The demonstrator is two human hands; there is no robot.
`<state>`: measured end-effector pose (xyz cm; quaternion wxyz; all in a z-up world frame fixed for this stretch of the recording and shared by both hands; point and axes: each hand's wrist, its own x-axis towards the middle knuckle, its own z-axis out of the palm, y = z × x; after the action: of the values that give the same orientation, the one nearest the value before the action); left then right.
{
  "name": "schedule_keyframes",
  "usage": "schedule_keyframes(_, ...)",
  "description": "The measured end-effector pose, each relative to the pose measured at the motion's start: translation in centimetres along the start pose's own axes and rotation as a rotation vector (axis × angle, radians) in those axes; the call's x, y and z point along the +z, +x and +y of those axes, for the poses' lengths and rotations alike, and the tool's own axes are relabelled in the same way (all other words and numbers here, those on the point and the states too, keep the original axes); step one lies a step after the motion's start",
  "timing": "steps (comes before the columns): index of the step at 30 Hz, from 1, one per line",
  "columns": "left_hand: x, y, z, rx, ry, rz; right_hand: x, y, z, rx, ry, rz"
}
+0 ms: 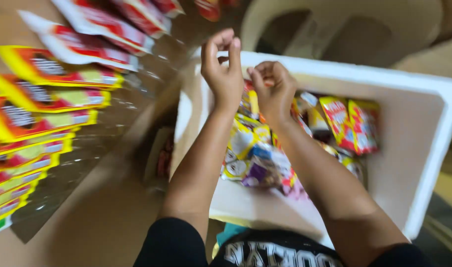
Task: Stocking various food and condiment pouches from a bin onto a display shelf.
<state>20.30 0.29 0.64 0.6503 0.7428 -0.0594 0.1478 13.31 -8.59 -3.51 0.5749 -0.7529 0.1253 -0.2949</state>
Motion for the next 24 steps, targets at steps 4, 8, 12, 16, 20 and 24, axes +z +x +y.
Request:
schedule_keyframes(4, 2.6, -9.4, -1.2, -0.080, -0.029, -0.171, -7.7, -6.1, 2.1, 0.079, -0.048, 0.008)
schedule_keyframes(8, 5.9, -16.8, -2.5, -0.043, 0.045, -0.442, -17.5, -8.7, 5.0, 0.042, -0.527, -0.156)
schedule_keyframes(12, 10.5, -21.7, -6.4, -0.121, 0.243, -0.748, -24.1, -9.6, 7.6, 0.050, -1.283, -0.121)
schedule_keyframes(16, 13.4, -24.7, -8.5, -0.097, 0.357, -0.806, -26.4, -13.1, 12.7, 0.385, -1.187, -0.263)
schedule_keyframes(20, 13.8, -27.0, -11.3, -0.248, 0.351, -0.758, -26.1, -13.8, 9.5, 0.330, -1.099, -0.271)
schedule_keyframes(24, 12.7, -27.1, -15.0, -0.489, 0.159, -0.639, -24.1, -13.9, 2.0, 0.492, -0.724, -0.361)
